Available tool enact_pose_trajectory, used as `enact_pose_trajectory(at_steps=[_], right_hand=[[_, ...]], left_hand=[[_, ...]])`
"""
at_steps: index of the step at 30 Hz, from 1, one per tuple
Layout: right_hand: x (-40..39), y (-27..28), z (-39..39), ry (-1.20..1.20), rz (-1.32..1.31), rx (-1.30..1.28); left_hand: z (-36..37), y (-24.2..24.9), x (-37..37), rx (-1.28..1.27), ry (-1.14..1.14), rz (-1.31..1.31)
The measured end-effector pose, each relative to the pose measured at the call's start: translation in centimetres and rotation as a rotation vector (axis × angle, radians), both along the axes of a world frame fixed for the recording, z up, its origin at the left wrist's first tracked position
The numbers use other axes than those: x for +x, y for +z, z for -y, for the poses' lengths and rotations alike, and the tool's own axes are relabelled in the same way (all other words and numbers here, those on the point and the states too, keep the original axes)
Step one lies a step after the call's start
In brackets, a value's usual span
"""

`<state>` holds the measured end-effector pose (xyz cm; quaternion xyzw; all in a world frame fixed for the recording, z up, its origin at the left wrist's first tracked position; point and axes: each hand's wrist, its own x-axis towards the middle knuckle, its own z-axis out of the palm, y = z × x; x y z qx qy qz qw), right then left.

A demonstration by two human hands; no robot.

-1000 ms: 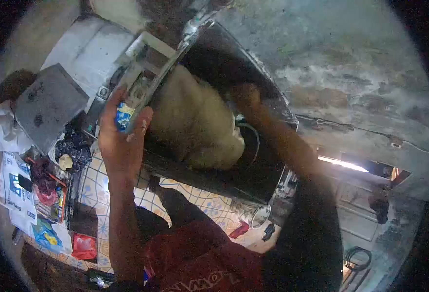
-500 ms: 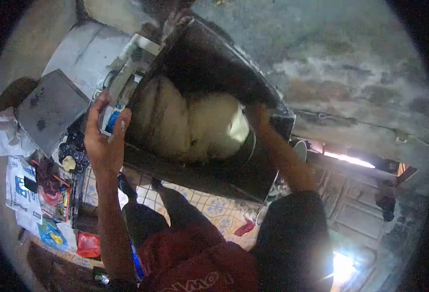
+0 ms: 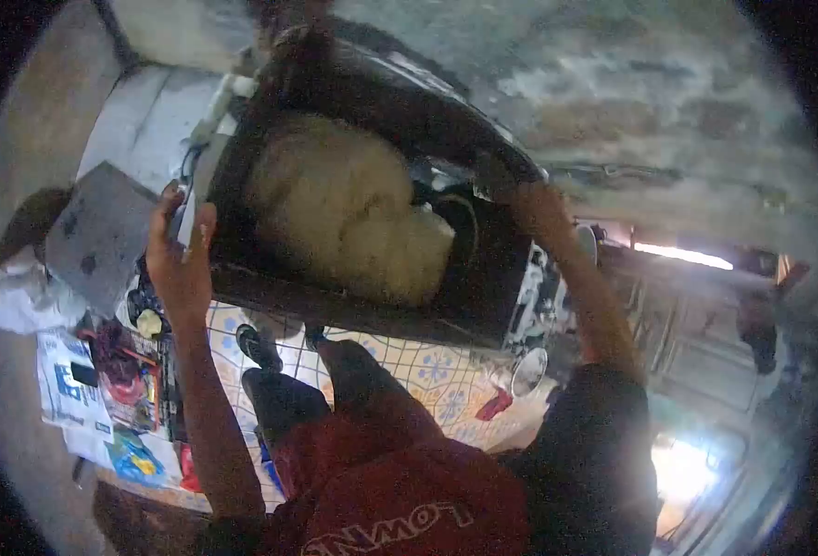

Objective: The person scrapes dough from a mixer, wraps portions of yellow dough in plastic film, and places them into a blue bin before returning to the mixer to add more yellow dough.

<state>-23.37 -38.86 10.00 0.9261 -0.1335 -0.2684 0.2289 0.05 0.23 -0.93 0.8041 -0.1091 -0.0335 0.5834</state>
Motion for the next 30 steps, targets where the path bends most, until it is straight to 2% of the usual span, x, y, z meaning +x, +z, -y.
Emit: enact_pose_trajectory(at_steps=[1, 2, 4, 7, 9, 10, 13, 14, 17, 20, 25, 28, 30], right_hand=[[-0.4, 2.0, -0.5, -0.06, -0.092, -0.012], [-1.5, 2.8, -0.4, -0.095, -0.017, 0.005], [-5.1, 3.5, -0.1, -0.17, 0.136, 0.036], [-10.6, 3.1, -1.1, 0.124, -0.125, -0.14], [-11.9, 3.5, -2.8, 0.073, -0.167, -0.118], [-10.1, 4.1, -4.7, -0.113, -0.214, -0.047], [-8.8, 2.9, -7.6, -0.276, -0.255, -0.101], [-10.4, 1.8, -7.6, -0.182, -0.152, -0.123], [-9.2, 2.0, -10.0, -0.206, -0.095, -0.154], [-9.1, 1.7, -10.7, -0.359, -0.111, -0.09], [-9.4, 0.6, -10.0, -0.342, -0.066, -0.002], [-8.7, 1.0, -10.1, -0.255, -0.176, -0.001], [-8.1, 1.2, -10.8, -0.234, -0.227, -0.005]], left_hand=[[0.0, -0.1, 0.1, 0.022, 0.01, 0.026], [0.0, -0.7, 0.1, -0.069, -0.014, 0.013], [0.3, 0.5, 0.1, -0.021, -0.016, -0.014], [0.3, 1.4, 0.3, 0.005, -0.048, -0.009], [0.0, 2.0, 0.2, 0.101, -0.075, -0.002], [0.0, 2.1, 0.1, 0.125, -0.086, 0.01], [-0.1, 2.4, 0.6, 0.143, -0.114, 0.085], [-0.3, 2.2, 0.7, 0.107, -0.125, 0.116], [0.1, 1.6, 0.6, 0.093, -0.124, 0.092], [-0.1, 1.0, 0.4, 0.053, -0.122, 0.08], [-0.3, 0.7, 0.5, 0.016, -0.167, 0.05], [-0.3, 1.0, 0.5, 0.122, -0.175, 0.155], [-0.1, 1.1, 0.4, 0.094, -0.142, 0.106]])
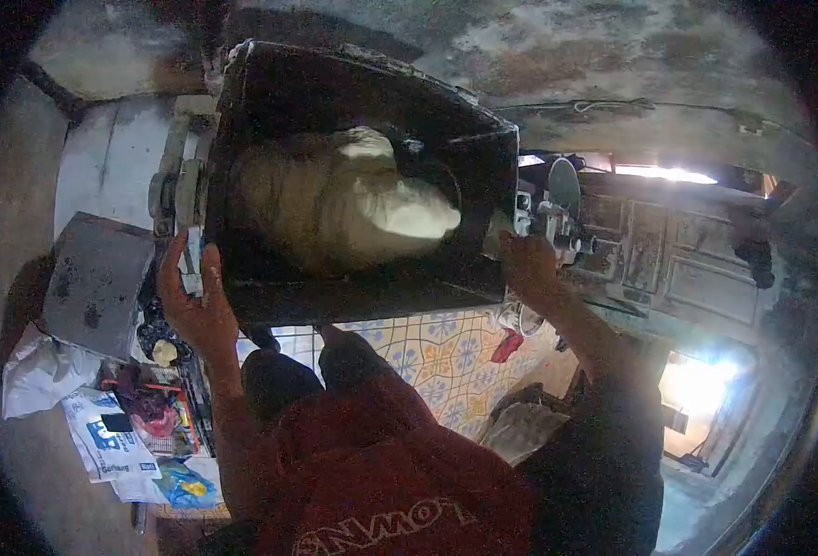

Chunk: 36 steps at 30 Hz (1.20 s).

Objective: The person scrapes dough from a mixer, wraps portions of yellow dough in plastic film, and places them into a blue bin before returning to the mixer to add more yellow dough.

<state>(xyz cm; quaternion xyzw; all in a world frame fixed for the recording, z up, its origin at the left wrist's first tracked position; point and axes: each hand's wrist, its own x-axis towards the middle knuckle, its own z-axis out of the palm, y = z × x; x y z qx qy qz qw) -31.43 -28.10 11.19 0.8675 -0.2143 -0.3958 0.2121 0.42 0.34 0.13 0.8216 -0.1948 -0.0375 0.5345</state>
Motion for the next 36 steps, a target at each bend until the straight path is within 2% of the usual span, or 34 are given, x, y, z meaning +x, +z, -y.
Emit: enact_pose_trajectory(at_steps=[5, 7, 10, 12, 14, 17, 20, 23, 26, 29, 31, 32, 35, 36], right_hand=[[-0.4, -0.6, 0.1, -0.156, 0.079, 0.043], [1.6, 0.2, -0.1, -0.246, -0.025, 0.074], [1.4, -0.8, 0.6, -0.372, -0.036, 0.033], [1.1, -1.1, 0.6, -0.293, -0.022, 0.03], [1.5, -0.3, 0.0, -0.05, -0.037, 0.076], [-0.6, -1.6, 0.7, -0.047, -0.001, 0.054], [1.9, -0.7, -0.3, -0.146, -0.14, -0.016], [1.2, -0.4, -0.1, -0.114, -0.012, 0.077], [0.4, -0.8, -0.1, -0.123, -0.022, 0.024], [0.2, -2.1, 0.6, -0.324, -0.032, 0.037], [2.9, -2.3, 0.1, -0.346, -0.138, 0.007], [4.0, -2.6, 0.2, -0.354, -0.19, -0.008], [4.5, -6.5, 3.3, -0.327, -0.159, -0.097], [4.5, -8.4, 5.0, -0.378, -0.088, 0.059]], left_hand=[[0.0, 0.4, 0.0, 0.048, 0.026, 0.023], [0.0, 0.9, 0.2, 0.12, 0.011, 0.073], [0.2, 0.5, -0.2, 0.024, 0.061, -0.082], [0.2, 0.1, -0.3, 0.026, 0.068, -0.063], [0.1, 0.0, -0.3, 0.034, 0.079, -0.064], [0.1, 0.4, -0.3, 0.026, 0.093, -0.105], [0.1, 0.3, -0.3, -0.022, 0.095, -0.126], [0.1, 0.2, -0.3, -0.007, 0.092, -0.112], [0.4, 0.8, -0.5, -0.029, 0.093, -0.17], [0.3, 0.1, -0.6, -0.157, 0.102, -0.284], [0.3, 0.2, -0.7, -0.223, 0.116, -0.374], [0.1, 0.2, -0.8, -0.163, 0.126, -0.338], [0.2, -0.2, -0.6, -0.058, 0.164, -0.262], [0.2, -0.1, -0.6, -0.065, 0.161, -0.265]])
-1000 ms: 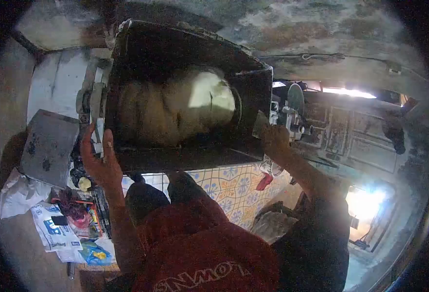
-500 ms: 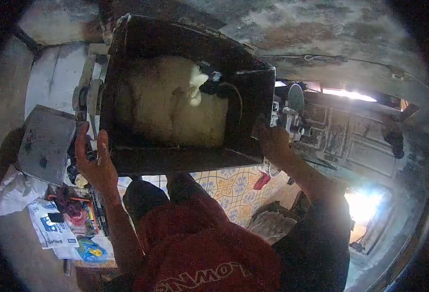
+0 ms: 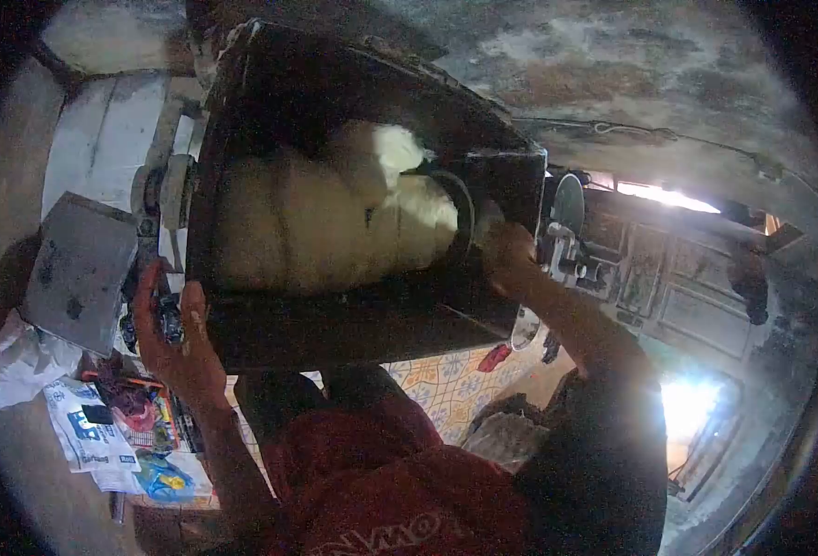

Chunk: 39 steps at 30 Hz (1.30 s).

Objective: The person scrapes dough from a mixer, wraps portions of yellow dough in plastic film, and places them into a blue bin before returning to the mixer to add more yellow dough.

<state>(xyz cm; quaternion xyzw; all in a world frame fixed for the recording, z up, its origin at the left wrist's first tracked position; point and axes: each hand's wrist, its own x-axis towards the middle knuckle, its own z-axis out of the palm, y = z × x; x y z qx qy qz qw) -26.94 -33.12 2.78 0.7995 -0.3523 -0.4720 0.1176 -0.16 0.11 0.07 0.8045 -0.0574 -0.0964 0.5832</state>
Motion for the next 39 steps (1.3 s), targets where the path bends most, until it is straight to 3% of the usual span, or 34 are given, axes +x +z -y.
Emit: enact_pose_trajectory(at_steps=[4, 5, 7, 8, 10, 12, 15, 16, 18, 21, 23, 26, 29, 34, 39], right_hand=[[3.2, -9.0, 7.5, 0.425, 0.032, -0.045], [3.8, -8.7, 9.1, 0.454, 0.254, -0.05], [5.0, -5.2, 8.3, 0.641, 0.48, -0.066], [5.3, -1.6, 7.9, 0.803, 0.489, -0.078], [7.7, 5.6, 5.2, 0.881, 0.32, -0.088], [9.3, 10.4, 3.2, 0.723, -0.039, -0.059], [6.7, 11.3, 3.2, 0.614, 0.061, -0.184], [5.7, 11.6, 3.2, 0.632, 0.17, -0.202], [3.1, 12.2, 2.5, 0.662, 0.386, -0.237], [0.5, 12.8, 0.9, 0.729, 0.334, -0.283], [0.5, 14.2, -1.6, 0.489, 0.528, -0.147], [-2.1, 12.4, -1.6, 0.09, 0.716, -0.012], [-4.6, 10.3, -1.3, 0.32, 0.654, -0.008], [-5.8, 8.9, -0.9, 0.363, 0.705, 0.011], [-5.4, 10.7, 0.0, 0.315, 0.629, 0.016]], left_hand=[[-0.3, 0.4, 0.2, 0.132, -0.039, 0.086], [-0.4, 0.2, 0.4, 0.095, -0.025, 0.104], [-0.3, -0.2, 0.1, 0.017, -0.028, 0.108], [-0.2, -0.3, 0.2, 0.021, -0.03, 0.127], [0.0, -0.2, 0.1, -0.02, -0.012, 0.068], [-0.2, -0.1, 0.2, -0.004, -0.045, 0.075], [-0.1, -0.3, 0.2, -0.066, -0.027, 0.114], [-0.1, 0.8, 0.2, 0.102, -0.036, 0.157], [-0.3, 0.1, 0.3, 0.08, -0.052, 0.246], [-0.1, -0.1, 0.2, 0.014, -0.057, 0.221], [-0.3, -0.6, 0.5, 0.013, -0.084, 0.343], [-0.1, 0.9, 0.1, 0.029, -0.083, 0.194], [0.0, -0.5, 0.0, -0.098, -0.071, 0.171], [-0.1, 0.1, 0.0, 0.15, -0.023, 0.286], [-0.9, -2.5, 0.7, 0.175, -0.013, 0.414]])
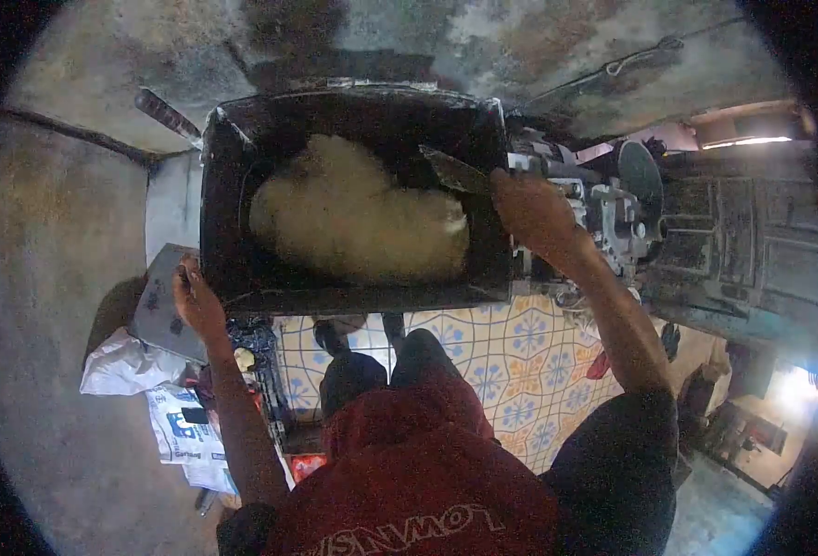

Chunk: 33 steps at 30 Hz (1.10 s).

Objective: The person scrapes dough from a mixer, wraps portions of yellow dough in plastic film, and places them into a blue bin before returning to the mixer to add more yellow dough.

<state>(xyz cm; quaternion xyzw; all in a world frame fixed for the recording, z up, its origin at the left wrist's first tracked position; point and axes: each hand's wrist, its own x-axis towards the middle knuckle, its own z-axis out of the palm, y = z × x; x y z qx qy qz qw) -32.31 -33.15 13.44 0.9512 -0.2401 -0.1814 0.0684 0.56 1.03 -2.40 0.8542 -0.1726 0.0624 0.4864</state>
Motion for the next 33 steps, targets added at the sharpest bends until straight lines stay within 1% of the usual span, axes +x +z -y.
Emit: enact_pose_trajectory(at_steps=[2, 4, 5, 8, 10, 11, 14, 17, 20, 22, 24, 25, 27, 28, 30, 32, 33], right_hand=[[0.2, 0.2, 0.7, -0.097, 0.06, 0.053], [1.0, 0.3, 1.6, -0.024, 0.091, 0.065], [1.7, 0.2, 2.1, 0.018, 0.103, 0.074], [3.9, -1.4, 3.6, 0.14, -0.004, -0.012], [5.1, -2.5, 4.3, 0.254, 0.079, -0.06], [5.7, -3.0, 4.4, 0.306, 0.123, -0.082], [7.9, -4.0, 3.6, 0.262, -0.034, -0.217], [8.9, -5.3, 3.8, 0.221, 0.039, -0.138], [10.9, -6.3, 1.5, 0.124, -0.073, -0.124], [9.8, -11.4, 1.0, 0.26, 0.157, -0.137], [10.1, -14.0, -2.1, 0.162, 0.01, -0.123], [9.2, -14.7, -4.0, 0.181, -0.06, -0.157], [7.4, -15.2, -7.3, 0.21, -0.202, -0.224], [8.1, -13.4, -7.0, 0.229, -0.171, -0.183], [9.5, -5.6, -6.4, 0.242, -0.102, -0.095], [10.1, 1.2, -6.1, 0.313, -0.076, 0.079], [10.0, 3.0, -5.8, 0.296, -0.116, 0.029]], left_hand=[[0.4, 0.7, -0.3, 0.009, 0.015, -0.044], [0.5, 1.9, -0.6, 0.035, 0.014, -0.134], [0.4, 1.9, -0.8, 0.011, 0.018, -0.108], [0.4, 1.9, -1.1, -0.021, 0.035, -0.052], [0.7, 3.0, -1.4, 0.003, 0.036, -0.041], [1.1, 3.5, -1.6, 0.036, 0.076, -0.028], [0.8, 2.1, -1.3, -0.049, 0.105, -0.099], [0.6, 2.2, -1.1, 0.036, 0.146, -0.112], [1.0, 2.9, -1.2, 0.044, 0.163, -0.148], [0.5, 2.6, -0.9, 0.074, 0.14, -0.147], [1.0, 3.2, -1.0, 0.069, 0.177, -0.186], [1.1, 3.4, -1.0, 0.066, 0.192, -0.207], [0.8, 1.8, -0.9, 0.063, 0.171, -0.134], [0.5, 1.3, -0.8, 0.059, 0.172, -0.096], [0.4, 2.4, -1.0, 0.099, 0.129, -0.117], [0.5, 3.0, -0.6, 0.12, 0.118, -0.103], [0.5, 3.0, -0.7, 0.126, 0.123, -0.087]])
